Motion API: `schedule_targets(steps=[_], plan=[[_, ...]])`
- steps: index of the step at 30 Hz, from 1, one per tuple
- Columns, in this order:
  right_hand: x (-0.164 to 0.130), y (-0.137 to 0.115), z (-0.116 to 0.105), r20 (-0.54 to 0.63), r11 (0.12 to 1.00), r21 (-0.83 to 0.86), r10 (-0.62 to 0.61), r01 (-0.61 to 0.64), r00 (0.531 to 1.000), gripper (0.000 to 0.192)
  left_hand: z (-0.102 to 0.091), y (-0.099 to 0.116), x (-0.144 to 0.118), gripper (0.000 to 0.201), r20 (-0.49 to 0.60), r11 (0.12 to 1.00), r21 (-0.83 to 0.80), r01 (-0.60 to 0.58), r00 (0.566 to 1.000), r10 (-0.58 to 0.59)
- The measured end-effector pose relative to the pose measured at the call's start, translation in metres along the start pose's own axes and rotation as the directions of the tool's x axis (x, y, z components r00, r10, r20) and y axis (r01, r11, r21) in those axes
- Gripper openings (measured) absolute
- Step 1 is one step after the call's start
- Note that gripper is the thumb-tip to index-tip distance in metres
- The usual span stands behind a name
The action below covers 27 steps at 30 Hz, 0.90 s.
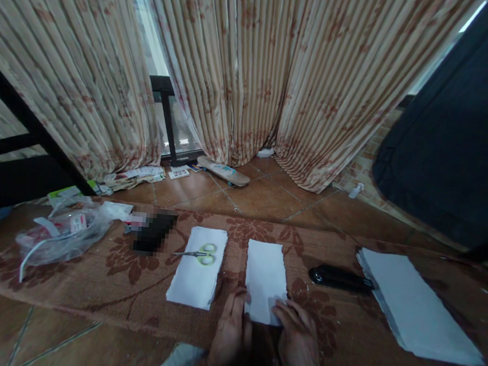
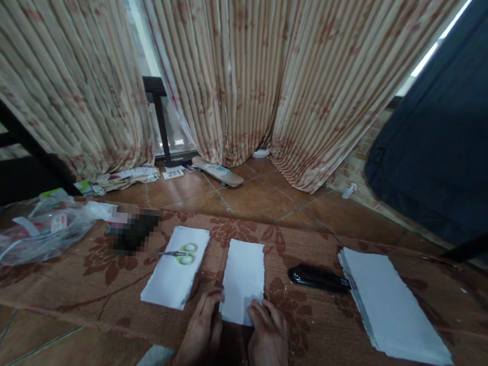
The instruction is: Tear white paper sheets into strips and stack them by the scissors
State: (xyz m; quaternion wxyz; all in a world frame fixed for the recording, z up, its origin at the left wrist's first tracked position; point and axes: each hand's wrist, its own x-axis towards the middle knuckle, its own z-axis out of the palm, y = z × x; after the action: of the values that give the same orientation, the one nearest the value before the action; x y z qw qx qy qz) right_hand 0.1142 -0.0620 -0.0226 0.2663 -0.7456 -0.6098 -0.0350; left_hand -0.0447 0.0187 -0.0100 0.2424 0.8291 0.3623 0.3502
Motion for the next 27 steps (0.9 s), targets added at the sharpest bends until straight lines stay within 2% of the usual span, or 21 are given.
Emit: schedule_targets(steps=[3,5,7,9,11,13,18,22,24,27], plan=[[0.0,-0.001,-0.001,0.003,1.0,-0.003,0.008,-0.008,1.0,0.045,-0.005,0.003,0.003,0.038,-0.045,0.994,-0.063,0.088,0.995,-0.091],[0.001,-0.002,-0.002,0.005,1.0,-0.014,0.01,-0.01,1.0,0.045,-0.006,0.004,0.003,0.041,-0.019,0.998,-0.01,0.056,0.998,-0.056],[0.001,-0.003,-0.003,0.015,1.0,-0.025,0.013,-0.013,1.0,0.045,-0.006,0.006,0.002,0.045,0.088,0.994,0.073,-0.076,0.994,0.069],[0.001,-0.004,-0.005,0.027,0.999,-0.032,0.017,-0.016,0.999,0.044,-0.005,0.007,0.002,0.046,0.242,0.969,0.123,-0.214,0.954,0.18],[0.001,-0.005,-0.005,0.028,0.999,-0.034,0.009,-0.008,1.0,0.042,-0.003,0.009,0.002,0.044,0.362,0.953,0.146,-0.267,0.911,0.2],[0.002,-0.004,-0.005,0.033,1.0,-0.026,-0.001,0.002,0.999,0.042,-0.001,0.01,0.002,0.043,0.42,0.952,0.157,-0.262,0.89,0.175],[0.007,0.005,-0.007,0.099,0.999,0.024,0.023,-0.025,0.995,0.046,0.007,0.007,-0.002,0.042,0.373,0.96,0.156,-0.232,0.914,0.16],[0.021,0.005,-0.022,0.206,0.994,-0.028,0.109,-0.105,0.973,0.043,0.006,0.008,-0.004,0.039,0.359,0.959,0.156,-0.237,0.918,0.168],[0.035,-0.009,-0.029,0.217,0.995,-0.03,0.101,-0.096,0.971,0.04,0.004,0.011,-0.003,0.04,0.363,0.95,0.166,-0.263,0.913,0.189],[0.057,-0.05,-0.026,0.164,0.995,0.097,-0.044,0.029,0.986,0.033,0.005,0.015,0.002,0.041,0.294,0.934,0.255,-0.251,0.94,0.172]])
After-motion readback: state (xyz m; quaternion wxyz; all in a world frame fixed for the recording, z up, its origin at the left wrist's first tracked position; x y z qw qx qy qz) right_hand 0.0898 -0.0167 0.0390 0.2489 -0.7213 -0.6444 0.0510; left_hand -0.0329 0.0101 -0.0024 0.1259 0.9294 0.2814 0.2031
